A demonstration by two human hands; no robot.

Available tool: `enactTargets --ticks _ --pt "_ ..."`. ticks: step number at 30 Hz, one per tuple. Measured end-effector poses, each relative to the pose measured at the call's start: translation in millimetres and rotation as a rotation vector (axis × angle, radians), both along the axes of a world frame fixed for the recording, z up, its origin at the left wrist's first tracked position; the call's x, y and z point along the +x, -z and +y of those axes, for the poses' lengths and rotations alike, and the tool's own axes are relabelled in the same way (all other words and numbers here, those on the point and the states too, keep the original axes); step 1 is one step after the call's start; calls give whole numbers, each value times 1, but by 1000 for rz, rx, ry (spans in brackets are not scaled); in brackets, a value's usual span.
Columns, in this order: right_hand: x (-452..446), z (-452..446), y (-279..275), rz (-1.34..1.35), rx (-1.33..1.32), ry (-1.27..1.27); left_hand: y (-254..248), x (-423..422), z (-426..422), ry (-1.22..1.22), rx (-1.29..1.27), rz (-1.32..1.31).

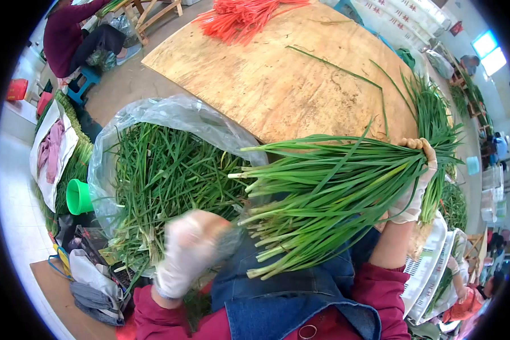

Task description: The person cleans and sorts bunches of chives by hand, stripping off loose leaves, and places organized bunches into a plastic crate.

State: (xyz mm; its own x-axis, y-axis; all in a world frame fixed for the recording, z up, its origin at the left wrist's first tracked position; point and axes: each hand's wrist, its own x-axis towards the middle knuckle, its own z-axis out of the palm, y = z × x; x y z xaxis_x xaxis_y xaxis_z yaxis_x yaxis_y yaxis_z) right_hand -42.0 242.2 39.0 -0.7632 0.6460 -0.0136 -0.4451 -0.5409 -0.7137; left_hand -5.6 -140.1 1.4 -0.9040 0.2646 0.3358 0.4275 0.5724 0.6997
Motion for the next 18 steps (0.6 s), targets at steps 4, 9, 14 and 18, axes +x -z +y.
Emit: enactTargets --ticks 4,9,14,18 --pt "0 2 -3 -49 14 29 -10 4 60 158 -261 -60" --pt "3 -8 -11 -68 -6 66 21 -4 92 145 -246 -2" --pt "5 10 1 -80 -3 25 26 -10 73 87 -187 205" --pt "5 11 4 -77 -2 40 32 -12 -22 -165 -414 304"
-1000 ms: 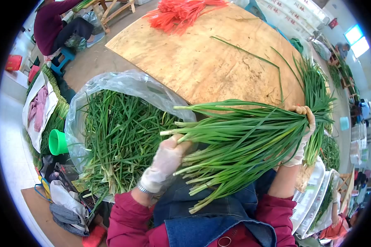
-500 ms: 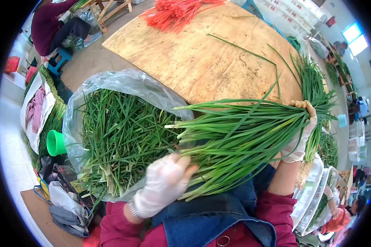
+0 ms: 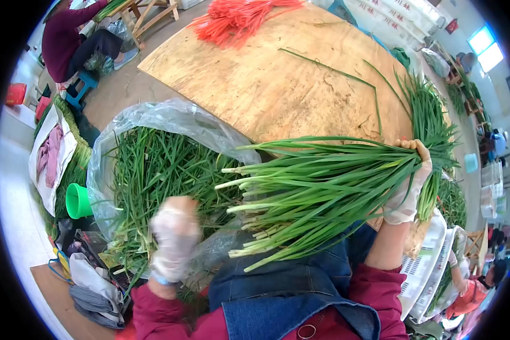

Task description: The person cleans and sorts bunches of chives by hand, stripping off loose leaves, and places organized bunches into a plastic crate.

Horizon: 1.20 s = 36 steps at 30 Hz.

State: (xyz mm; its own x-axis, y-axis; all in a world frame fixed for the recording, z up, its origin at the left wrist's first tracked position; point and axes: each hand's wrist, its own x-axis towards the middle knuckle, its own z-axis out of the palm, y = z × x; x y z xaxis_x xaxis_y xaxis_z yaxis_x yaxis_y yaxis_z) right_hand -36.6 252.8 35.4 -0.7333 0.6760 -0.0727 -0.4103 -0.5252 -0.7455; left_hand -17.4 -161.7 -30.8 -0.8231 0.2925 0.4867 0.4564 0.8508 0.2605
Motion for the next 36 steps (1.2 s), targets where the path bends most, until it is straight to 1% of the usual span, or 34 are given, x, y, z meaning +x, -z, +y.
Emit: enactTargets --ticks 1,2,3,4,5,7,8,9,10,11,12,13,15,18,19,21,22,23,25,28,31,33,35,36 --pt "0 -1 1 -5 -11 9 -3 2 -31 -77 -15 -15" --pt "0 1 2 0 -23 8 16 9 -69 -339 5 -202" --pt "0 3 3 6 -34 4 11 8 -87 -363 -294 76" --pt "-1 4 4 14 -43 -1 33 19 -129 -551 -572 -200" --pt "-1 2 4 23 -37 -6 23 20 -121 -454 -523 -109" --pt "1 -3 -1 31 -18 -19 -6 26 -79 -259 -417 62" --pt "0 -14 -7 16 18 54 -6 25 -57 -88 -178 -6" --pt "0 -15 -7 26 6 24 -12 22 -27 32 109 -183" --pt "1 -12 -6 37 -7 -2 -17 19 -1 133 206 -284" --pt "1 -9 -5 48 -20 -23 -20 12 25 240 227 -233" --pt "1 -7 -4 39 -20 -5 -21 5 46 273 211 -231" --pt "2 -7 -5 28 -7 12 -20 -1 65 260 145 -259" --pt "3 -9 -6 4 14 47 -12 -7 86 259 114 -328" --pt "3 -20 -11 12 25 82 -3 -10 88 341 476 -576" --pt "2 -23 -13 14 24 98 -1 -9 85 333 726 -722" --pt "2 -11 -4 25 23 32 -9 -6 81 226 1091 -1008" --pt "1 -6 -1 32 21 -3 -16 -8 80 142 1157 -1167" --pt "1 -9 -1 28 10 10 -17 -9 80 102 1159 -1175" --pt "1 -14 -4 21 -8 44 -7 -8 82 71 1196 -1101" --pt "1 -8 -4 5 4 48 -8 -8 87 -26 1186 -892" --pt "5 -5 -4 44 11 -1 18 -4 55 47 584 -279" --pt "5 -5 -6 52 25 8 8 -3 4 -216 389 -220" --pt "5 -7 -7 52 30 24 21 5 -67 -480 129 -215" --pt "4 -9 -8 46 32 32 21 11 -92 -560 -224 -274"
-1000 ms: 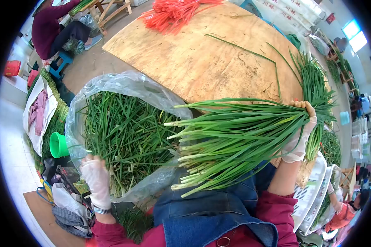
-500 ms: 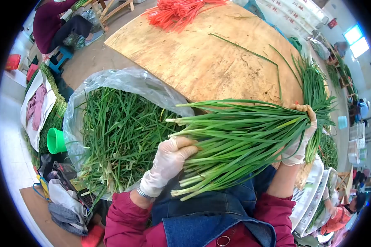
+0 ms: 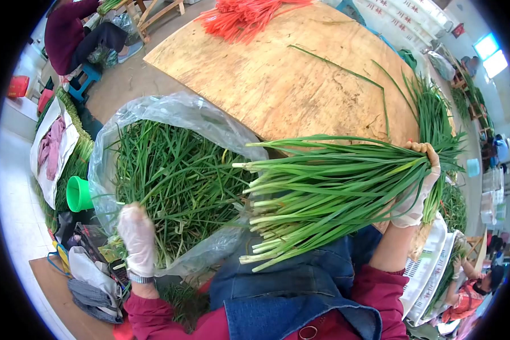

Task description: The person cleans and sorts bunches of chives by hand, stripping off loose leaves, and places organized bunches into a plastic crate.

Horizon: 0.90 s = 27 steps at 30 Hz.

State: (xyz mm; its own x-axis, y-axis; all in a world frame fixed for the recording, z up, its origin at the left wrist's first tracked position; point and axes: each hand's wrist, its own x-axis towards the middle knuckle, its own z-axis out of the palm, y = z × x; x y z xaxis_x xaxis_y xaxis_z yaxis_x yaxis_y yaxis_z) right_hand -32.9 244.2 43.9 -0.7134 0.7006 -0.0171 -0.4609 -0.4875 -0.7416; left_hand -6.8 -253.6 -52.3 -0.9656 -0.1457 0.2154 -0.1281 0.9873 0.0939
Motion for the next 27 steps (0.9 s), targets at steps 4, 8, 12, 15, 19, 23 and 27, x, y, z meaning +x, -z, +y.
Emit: enactTargets --ticks 4,8,12,15,19,23,27 --pt "2 1 0 -12 -23 -70 -28 10 46 387 119 194" --pt "2 2 -2 -8 18 -55 -45 -8 153 757 401 17" --pt "3 8 0 -27 31 -41 -28 -26 177 881 413 -124" --pt "5 10 1 -21 36 -92 -37 -28 168 899 642 92" --pt "0 -11 -2 -7 45 -116 -53 -33 161 788 764 182" --pt "-9 -14 -6 -33 78 -54 -43 -35 126 642 721 273" --pt "-11 13 6 -18 96 -105 -30 -23 8 212 -91 217"
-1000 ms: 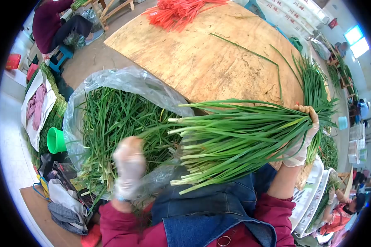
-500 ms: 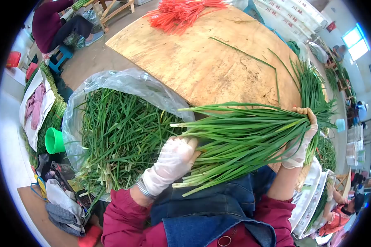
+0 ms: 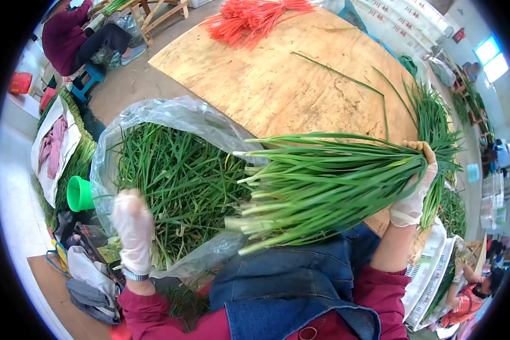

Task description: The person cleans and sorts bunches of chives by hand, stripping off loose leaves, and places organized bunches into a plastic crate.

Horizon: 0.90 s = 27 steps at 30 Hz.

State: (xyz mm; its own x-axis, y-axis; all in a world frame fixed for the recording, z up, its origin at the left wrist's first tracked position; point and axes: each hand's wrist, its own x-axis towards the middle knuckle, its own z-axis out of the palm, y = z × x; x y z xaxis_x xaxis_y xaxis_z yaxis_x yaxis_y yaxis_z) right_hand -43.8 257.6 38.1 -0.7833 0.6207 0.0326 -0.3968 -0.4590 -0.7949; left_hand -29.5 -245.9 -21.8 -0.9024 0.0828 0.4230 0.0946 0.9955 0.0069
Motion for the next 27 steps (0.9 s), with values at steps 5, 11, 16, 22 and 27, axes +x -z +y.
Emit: enactTargets --ticks 5,11,16,22,27 --pt "2 -7 3 20 100 34 6 11 22 122 155 -127" --pt "4 -7 5 18 158 48 1 -27 161 342 1018 -632" --pt "5 -5 8 40 90 -16 1 -36 161 352 1106 -509" --pt "-15 -17 12 32 -15 -59 22 -50 61 124 862 -59" --pt "-18 -31 3 25 -21 -30 2 -35 77 135 770 -181"
